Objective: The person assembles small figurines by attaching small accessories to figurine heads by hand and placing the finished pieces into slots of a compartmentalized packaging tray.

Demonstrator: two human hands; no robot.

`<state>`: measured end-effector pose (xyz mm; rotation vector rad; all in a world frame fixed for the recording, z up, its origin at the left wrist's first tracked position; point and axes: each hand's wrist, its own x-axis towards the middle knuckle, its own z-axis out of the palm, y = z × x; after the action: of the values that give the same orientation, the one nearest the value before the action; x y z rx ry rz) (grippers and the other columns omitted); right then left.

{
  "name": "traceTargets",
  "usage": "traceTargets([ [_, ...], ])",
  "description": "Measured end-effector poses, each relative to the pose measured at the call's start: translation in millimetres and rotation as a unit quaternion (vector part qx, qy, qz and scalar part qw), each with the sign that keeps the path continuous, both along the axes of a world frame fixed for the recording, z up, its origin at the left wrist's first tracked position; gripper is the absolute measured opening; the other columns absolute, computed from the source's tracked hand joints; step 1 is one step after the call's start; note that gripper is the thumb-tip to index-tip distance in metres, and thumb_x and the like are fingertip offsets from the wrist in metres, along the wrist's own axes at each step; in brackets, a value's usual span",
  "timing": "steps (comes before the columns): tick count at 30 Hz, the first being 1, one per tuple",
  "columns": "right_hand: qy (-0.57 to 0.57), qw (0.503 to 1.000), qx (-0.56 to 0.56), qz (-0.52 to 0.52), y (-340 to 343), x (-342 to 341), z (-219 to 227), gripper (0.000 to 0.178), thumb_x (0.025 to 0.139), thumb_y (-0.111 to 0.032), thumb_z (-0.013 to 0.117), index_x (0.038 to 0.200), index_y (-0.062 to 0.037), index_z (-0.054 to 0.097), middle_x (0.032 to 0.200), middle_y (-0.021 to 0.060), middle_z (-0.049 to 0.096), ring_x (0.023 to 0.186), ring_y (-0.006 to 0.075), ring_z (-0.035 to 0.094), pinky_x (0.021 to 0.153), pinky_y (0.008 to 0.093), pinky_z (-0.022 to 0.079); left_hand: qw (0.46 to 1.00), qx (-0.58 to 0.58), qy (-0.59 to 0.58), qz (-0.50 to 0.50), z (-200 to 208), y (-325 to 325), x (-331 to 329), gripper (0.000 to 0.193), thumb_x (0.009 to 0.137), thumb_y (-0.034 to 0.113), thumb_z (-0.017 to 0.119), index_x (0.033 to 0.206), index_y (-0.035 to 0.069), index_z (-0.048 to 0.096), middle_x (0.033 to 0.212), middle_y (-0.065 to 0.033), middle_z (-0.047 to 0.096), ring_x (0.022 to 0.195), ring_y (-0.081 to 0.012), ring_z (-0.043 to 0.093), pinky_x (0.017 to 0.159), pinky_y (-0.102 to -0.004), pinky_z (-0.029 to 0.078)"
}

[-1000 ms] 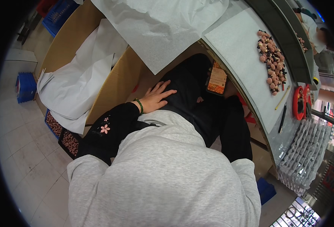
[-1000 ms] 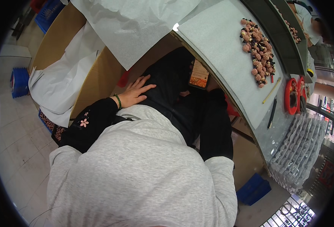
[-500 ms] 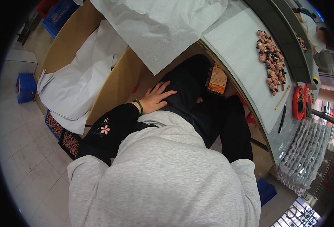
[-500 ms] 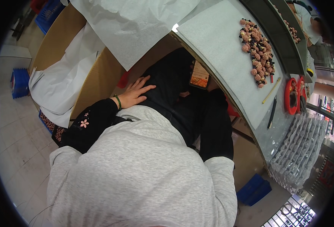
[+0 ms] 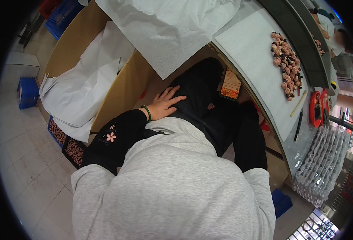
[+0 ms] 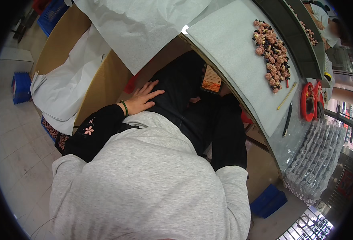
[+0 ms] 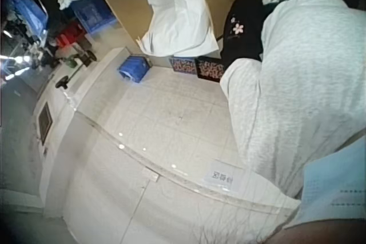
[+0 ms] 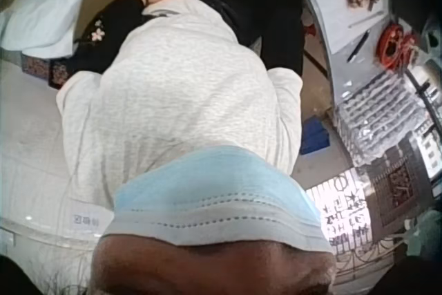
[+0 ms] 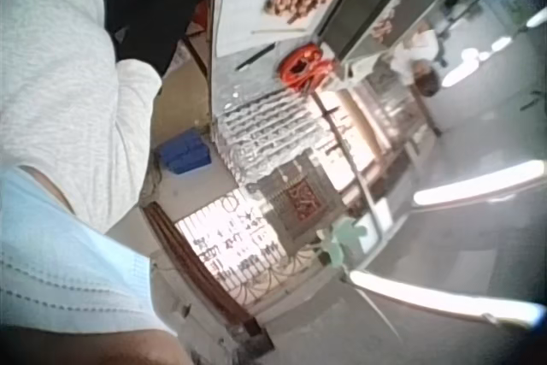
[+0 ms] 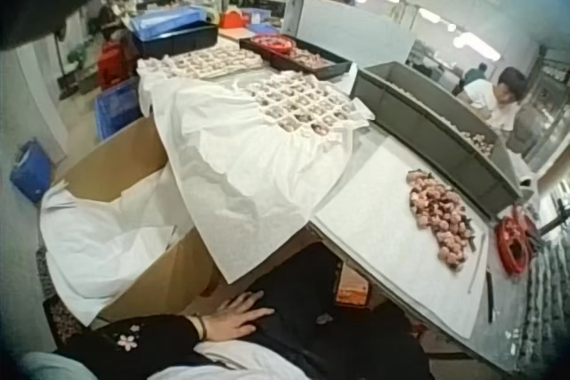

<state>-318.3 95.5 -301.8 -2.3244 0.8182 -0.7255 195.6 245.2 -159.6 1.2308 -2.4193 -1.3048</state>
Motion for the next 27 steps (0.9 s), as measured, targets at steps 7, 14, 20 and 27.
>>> traceTargets([
  [7, -0.135, 0.967, 0.213, 0.036, -1.2, 86.6, -34.5, 0.066, 0.086, -0.041, 0.047, 0.137, -0.0089, 0.019, 0.14, 0.0162, 0.021, 0.126, 0.0204, 0.027, 0.104, 0.0331, 0.019, 0.998, 0.028, -0.036, 0.053, 2.1, 23.4, 27.2, 0.057, 0.081, 0.021, 0.049, 0.133, 0.029, 0.028, 0.145, -0.0088, 0.003, 0.131, -0.0317, 0.008, 0.102, -0.0527, 0.015],
  [14, -0.6, 0.718, 0.183, 0.301, -20.6, 81.8, -111.3, 0.074, 0.085, -0.062, 0.015, 0.14, -0.0127, 0.01, 0.145, 0.0124, 0.006, 0.131, 0.0274, 0.016, 0.106, 0.0418, 0.009, 0.998, 0.015, -0.026, 0.049, 3.6, 19.1, 21.8, 0.057, 0.08, 0.019, 0.049, 0.133, 0.029, 0.029, 0.145, -0.009, 0.004, 0.131, -0.0313, 0.008, 0.102, -0.0514, 0.015],
  [20, -0.565, 0.754, 0.162, 0.294, -20.1, 95.0, -116.7, 0.071, 0.087, -0.06, 0.017, 0.14, -0.013, 0.01, 0.145, 0.0128, 0.007, 0.131, 0.0273, 0.017, 0.106, 0.0423, 0.008, 0.997, 0.027, -0.034, 0.062, 2.2, 24.2, 26.5, 0.057, 0.08, 0.019, 0.049, 0.133, 0.028, 0.03, 0.145, -0.0095, 0.005, 0.131, -0.0314, 0.009, 0.103, -0.0506, 0.015],
  [27, -0.102, 0.987, 0.077, -0.1, 9.2, 124.6, -47.4, 0.054, 0.09, -0.04, 0.034, 0.131, -0.0053, 0.027, 0.136, 0.017, 0.026, 0.121, 0.0288, 0.031, 0.1, 0.039, 0.022, 0.996, 0.023, -0.036, 0.074, -1.9, 33.1, 36.5, 0.057, 0.08, 0.02, 0.049, 0.133, 0.028, 0.03, 0.144, -0.0097, 0.005, 0.131, -0.0315, 0.009, 0.102, -0.0512, 0.015],
])
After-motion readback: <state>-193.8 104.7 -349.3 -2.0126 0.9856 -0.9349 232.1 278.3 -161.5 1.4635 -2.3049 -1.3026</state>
